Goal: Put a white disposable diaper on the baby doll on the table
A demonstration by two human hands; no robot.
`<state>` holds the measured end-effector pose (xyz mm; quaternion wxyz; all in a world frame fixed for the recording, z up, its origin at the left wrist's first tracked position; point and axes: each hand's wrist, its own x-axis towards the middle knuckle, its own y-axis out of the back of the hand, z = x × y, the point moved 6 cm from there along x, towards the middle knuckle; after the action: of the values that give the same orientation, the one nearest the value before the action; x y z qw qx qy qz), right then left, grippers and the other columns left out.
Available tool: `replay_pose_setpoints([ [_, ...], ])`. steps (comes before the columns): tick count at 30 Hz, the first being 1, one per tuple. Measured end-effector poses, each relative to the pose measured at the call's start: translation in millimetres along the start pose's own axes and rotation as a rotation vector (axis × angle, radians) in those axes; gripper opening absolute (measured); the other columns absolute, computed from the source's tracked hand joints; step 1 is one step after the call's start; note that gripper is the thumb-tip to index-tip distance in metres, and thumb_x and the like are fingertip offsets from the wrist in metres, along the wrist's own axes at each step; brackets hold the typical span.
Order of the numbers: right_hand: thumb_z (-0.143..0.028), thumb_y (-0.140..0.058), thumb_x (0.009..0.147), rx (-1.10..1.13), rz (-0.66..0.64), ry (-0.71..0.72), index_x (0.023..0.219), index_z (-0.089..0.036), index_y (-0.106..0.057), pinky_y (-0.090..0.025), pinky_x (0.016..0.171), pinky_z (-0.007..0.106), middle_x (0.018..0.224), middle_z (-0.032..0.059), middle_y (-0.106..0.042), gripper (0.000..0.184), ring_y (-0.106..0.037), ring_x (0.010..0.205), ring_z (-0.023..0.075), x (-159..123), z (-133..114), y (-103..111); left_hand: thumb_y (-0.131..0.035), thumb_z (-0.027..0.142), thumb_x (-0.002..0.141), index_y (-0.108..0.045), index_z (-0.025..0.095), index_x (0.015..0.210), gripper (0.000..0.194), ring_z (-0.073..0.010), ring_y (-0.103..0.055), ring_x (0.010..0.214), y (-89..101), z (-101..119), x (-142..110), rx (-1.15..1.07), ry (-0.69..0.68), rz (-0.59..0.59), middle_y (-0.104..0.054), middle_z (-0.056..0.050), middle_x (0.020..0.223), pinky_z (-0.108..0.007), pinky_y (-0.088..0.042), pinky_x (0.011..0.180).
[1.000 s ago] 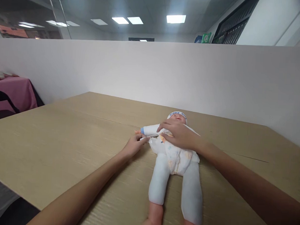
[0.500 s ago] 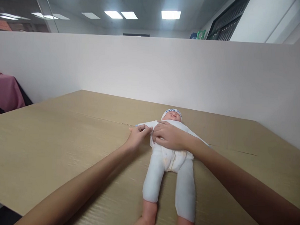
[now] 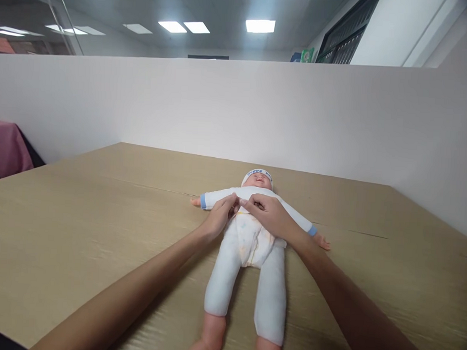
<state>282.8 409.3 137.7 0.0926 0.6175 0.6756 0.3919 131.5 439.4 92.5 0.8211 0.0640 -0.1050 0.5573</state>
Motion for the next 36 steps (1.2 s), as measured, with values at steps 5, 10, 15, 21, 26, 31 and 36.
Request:
replay_pose_setpoints([
  [5,-0.048,-0.06,0.1,0.036,-0.057,-0.027,0.071,-0.023,-0.05,-0.029,0.063,0.032,0.067,-0.0065,-0.046,0.039,-0.04,0.065,0.0142,0,7,3,-0.069,0.057,0.098,-0.062,0.023,0.12,0.041,-0.0204,-0.055,0.097,19.9,-18,-3,0.219,-0.072,0.103,-0.062,-0.004,0.11,-0.033,-0.046,0.087],
  [10,-0.041,-0.065,0.094,-0.034,0.003,-0.025,0.071,-0.024,-0.049,-0.031,0.063,0.031,0.066,-0.0071,-0.045,0.032,-0.041,0.064,0.0143,0,11,7,-0.068,0.067,0.096,-0.057,0.023,0.096,0.045,-0.0165,-0.049,0.079,17.1,-26,5,0.155,-0.026,-0.027,-0.054,0.002,0.086,-0.03,-0.041,0.071],
  [15,-0.035,-0.067,0.09,-0.001,0.074,0.015,0.093,-0.025,-0.057,-0.038,0.064,0.03,0.074,-0.0075,-0.046,0.015,-0.045,0.065,0.0154,2,16,9,-0.063,0.064,0.099,-0.053,0.022,0.094,0.043,-0.0146,-0.047,0.072,13.6,-27,12,0.122,0.012,-0.052,-0.052,0.004,0.08,-0.029,-0.041,0.069],
  [21,-0.018,-0.05,0.098,-0.141,0.395,0.211,0.098,-0.025,-0.061,-0.049,0.081,0.041,0.094,0.0049,-0.062,0.013,-0.059,0.087,0.0257,-43,-28,26,-0.056,0.044,0.107,-0.06,0.024,0.121,0.025,-0.021,-0.059,0.093,20.9,19,-32,0.475,-0.124,0.23,-0.067,-0.007,0.119,-0.037,-0.047,0.088],
  [26,-0.018,-0.061,0.1,-0.025,0.009,0.233,0.109,-0.029,-0.063,-0.057,0.087,0.037,0.106,0.0034,-0.07,0.014,-0.068,0.095,0.0232,-130,-72,0,-0.051,0.038,0.11,-0.065,0.025,0.105,0.02,-0.0222,-0.061,0.092,-14.2,62,-106,0.621,-0.323,-0.378,-0.072,-0.005,0.103,-0.037,-0.047,0.086],
  [31,-0.025,-0.06,0.104,-0.061,-0.134,0.035,0.102,-0.027,-0.065,-0.056,0.08,0.034,0.099,0.002,-0.073,0.006,-0.071,0.088,0.0207,-173,-44,-11,-0.055,0.041,0.109,-0.067,0.025,0.1,0.022,-0.026,-0.059,0.099,-12.9,53,-130,0.85,-0.207,-0.503,-0.075,-0.005,0.1,-0.04,-0.043,0.091],
  [36,-0.039,-0.06,0.107,-0.19,0.038,-0.161,0.105,-0.025,-0.063,-0.046,0.064,0.033,0.073,-0.0029,-0.066,0.015,-0.065,0.067,0.0199,-155,-12,-8,-0.068,0.059,0.099,-0.057,0.024,0.095,0.037,-0.0244,-0.061,0.084,-8.5,40,-109,0.842,-0.048,-0.268,-0.071,-0.002,0.089,-0.039,-0.042,0.084],
])
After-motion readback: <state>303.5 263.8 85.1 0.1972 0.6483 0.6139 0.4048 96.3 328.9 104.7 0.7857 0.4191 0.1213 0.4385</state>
